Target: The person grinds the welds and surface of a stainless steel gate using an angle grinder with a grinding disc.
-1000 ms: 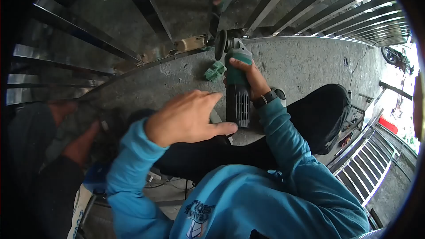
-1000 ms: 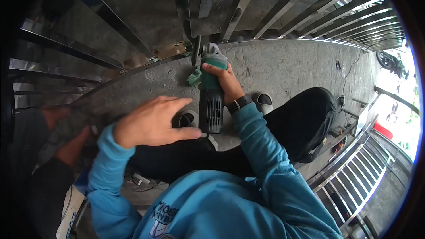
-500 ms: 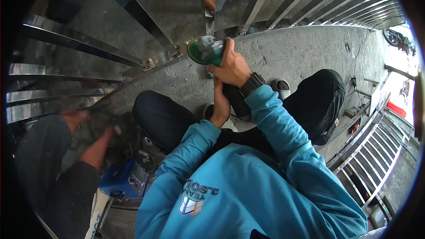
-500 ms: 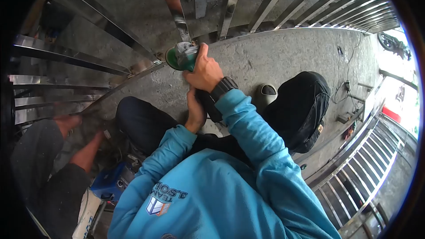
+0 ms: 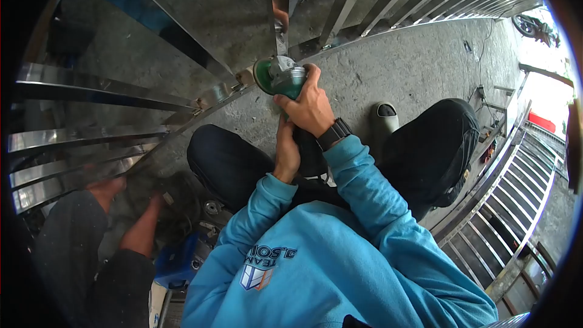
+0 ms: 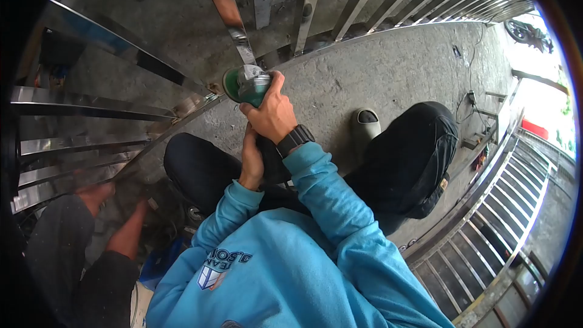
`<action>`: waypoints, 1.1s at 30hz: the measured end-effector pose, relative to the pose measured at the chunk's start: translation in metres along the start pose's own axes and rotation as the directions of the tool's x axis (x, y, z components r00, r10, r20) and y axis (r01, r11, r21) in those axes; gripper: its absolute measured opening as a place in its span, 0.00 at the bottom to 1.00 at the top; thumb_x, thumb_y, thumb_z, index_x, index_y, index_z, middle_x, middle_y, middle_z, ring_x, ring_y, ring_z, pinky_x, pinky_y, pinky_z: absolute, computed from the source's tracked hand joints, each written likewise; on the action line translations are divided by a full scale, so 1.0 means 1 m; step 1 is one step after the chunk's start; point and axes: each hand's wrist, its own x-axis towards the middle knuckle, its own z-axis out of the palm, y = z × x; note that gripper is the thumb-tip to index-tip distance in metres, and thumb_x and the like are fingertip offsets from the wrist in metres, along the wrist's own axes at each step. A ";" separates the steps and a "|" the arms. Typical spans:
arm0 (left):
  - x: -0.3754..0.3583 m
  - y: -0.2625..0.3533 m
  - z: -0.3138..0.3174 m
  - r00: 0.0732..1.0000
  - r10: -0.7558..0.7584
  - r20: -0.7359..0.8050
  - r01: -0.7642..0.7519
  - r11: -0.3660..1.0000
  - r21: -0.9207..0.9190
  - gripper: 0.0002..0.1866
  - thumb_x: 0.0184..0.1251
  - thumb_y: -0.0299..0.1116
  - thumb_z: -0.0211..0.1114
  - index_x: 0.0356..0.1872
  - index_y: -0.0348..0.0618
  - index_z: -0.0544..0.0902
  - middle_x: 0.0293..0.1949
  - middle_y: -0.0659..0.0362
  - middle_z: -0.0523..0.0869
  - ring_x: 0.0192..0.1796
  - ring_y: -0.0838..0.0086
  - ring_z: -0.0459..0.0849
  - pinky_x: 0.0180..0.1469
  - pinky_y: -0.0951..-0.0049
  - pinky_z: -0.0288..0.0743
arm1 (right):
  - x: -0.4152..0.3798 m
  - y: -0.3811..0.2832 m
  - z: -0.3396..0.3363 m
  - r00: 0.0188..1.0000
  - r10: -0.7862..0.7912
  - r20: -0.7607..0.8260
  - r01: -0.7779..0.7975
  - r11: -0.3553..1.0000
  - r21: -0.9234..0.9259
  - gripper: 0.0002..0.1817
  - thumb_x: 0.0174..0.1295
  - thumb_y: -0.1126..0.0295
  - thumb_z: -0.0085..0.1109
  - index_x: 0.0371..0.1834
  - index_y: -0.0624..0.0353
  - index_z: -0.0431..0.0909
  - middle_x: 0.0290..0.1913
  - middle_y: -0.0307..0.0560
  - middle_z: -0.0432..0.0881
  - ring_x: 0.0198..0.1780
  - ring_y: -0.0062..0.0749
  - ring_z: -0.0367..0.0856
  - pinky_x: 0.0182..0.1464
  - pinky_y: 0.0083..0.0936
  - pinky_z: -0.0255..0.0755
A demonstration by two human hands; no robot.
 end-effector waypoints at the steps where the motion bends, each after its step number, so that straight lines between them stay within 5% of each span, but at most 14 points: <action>1: 0.000 0.001 0.000 1.000 -0.011 -0.015 0.011 1.000 0.009 0.28 0.80 0.38 0.39 0.75 0.34 0.58 0.66 0.50 0.72 0.66 0.69 0.74 0.67 0.71 0.70 | 0.000 -0.001 0.001 1.000 0.019 -0.004 -0.019 1.000 -0.013 0.51 0.53 0.57 0.72 0.70 0.70 0.46 0.48 0.80 0.80 0.50 0.72 0.83 0.55 0.46 0.77; 11: -0.012 -0.010 0.019 0.997 -0.056 0.053 0.055 0.998 0.010 0.28 0.84 0.43 0.43 0.75 0.35 0.57 0.68 0.51 0.70 0.67 0.69 0.72 0.69 0.71 0.65 | -0.004 0.008 -0.037 0.995 0.023 0.101 -0.018 0.998 -0.052 0.54 0.53 0.55 0.74 0.69 0.76 0.47 0.47 0.78 0.81 0.52 0.67 0.84 0.57 0.41 0.76; 13: -0.013 -0.025 0.035 0.990 -0.019 0.139 0.003 0.994 0.113 0.30 0.85 0.45 0.42 0.76 0.35 0.56 0.69 0.50 0.70 0.69 0.68 0.70 0.70 0.71 0.64 | -0.005 0.033 -0.052 0.997 0.016 0.073 -0.010 0.997 -0.081 0.55 0.51 0.55 0.77 0.69 0.76 0.50 0.50 0.76 0.80 0.55 0.63 0.83 0.58 0.39 0.76; 15: -0.011 -0.034 0.051 0.984 -0.082 0.159 0.075 0.996 0.053 0.32 0.83 0.43 0.48 0.78 0.35 0.52 0.70 0.50 0.68 0.71 0.67 0.68 0.71 0.69 0.62 | -0.007 0.054 -0.073 1.000 0.001 -0.028 -0.002 0.999 -0.047 0.52 0.52 0.57 0.77 0.70 0.74 0.52 0.54 0.67 0.79 0.55 0.52 0.83 0.56 0.35 0.77; 16: -0.010 -0.038 0.061 0.976 -0.033 0.213 -0.007 0.983 0.183 0.37 0.78 0.42 0.54 0.79 0.35 0.50 0.70 0.48 0.68 0.71 0.65 0.69 0.72 0.68 0.63 | -0.006 0.058 -0.085 1.000 -0.002 -0.020 0.001 0.999 -0.054 0.52 0.52 0.57 0.77 0.70 0.74 0.52 0.54 0.67 0.79 0.55 0.52 0.83 0.56 0.35 0.77; 19: -0.002 -0.036 0.083 0.946 0.038 0.323 -0.178 0.892 0.415 0.47 0.69 0.44 0.65 0.80 0.35 0.48 0.68 0.43 0.70 0.70 0.58 0.71 0.71 0.64 0.65 | -0.001 0.073 -0.119 0.963 0.269 -0.018 -0.241 0.887 0.393 0.43 0.57 0.60 0.75 0.68 0.68 0.59 0.51 0.52 0.80 0.48 0.36 0.83 0.49 0.28 0.79; 22: 0.013 -0.029 0.106 0.929 0.037 0.369 -0.281 0.718 0.637 0.53 0.60 0.48 0.71 0.79 0.34 0.50 0.63 0.35 0.74 0.66 0.48 0.76 0.68 0.59 0.68 | 0.025 0.100 -0.145 0.933 0.311 0.183 -0.354 0.689 0.632 0.30 0.58 0.62 0.72 0.57 0.65 0.69 0.43 0.50 0.82 0.36 0.35 0.84 0.39 0.31 0.82; 25: 0.027 -0.035 0.119 0.944 0.045 0.328 -0.296 0.561 0.773 0.52 0.58 0.49 0.72 0.78 0.34 0.56 0.57 0.30 0.77 0.59 0.40 0.79 0.64 0.55 0.72 | 0.050 0.121 -0.149 0.889 0.243 0.388 -0.457 0.517 0.724 0.22 0.63 0.58 0.67 0.49 0.65 0.75 0.35 0.51 0.83 0.33 0.37 0.84 0.40 0.33 0.83; 33: 0.041 -0.045 0.124 0.980 0.011 0.199 -0.182 0.451 0.874 0.52 0.59 0.51 0.72 0.79 0.42 0.54 0.52 0.33 0.77 0.55 0.42 0.81 0.59 0.54 0.75 | 0.078 0.131 -0.142 0.826 0.216 0.521 -0.550 0.511 0.660 0.24 0.62 0.56 0.65 0.48 0.67 0.76 0.37 0.52 0.84 0.35 0.39 0.84 0.43 0.34 0.82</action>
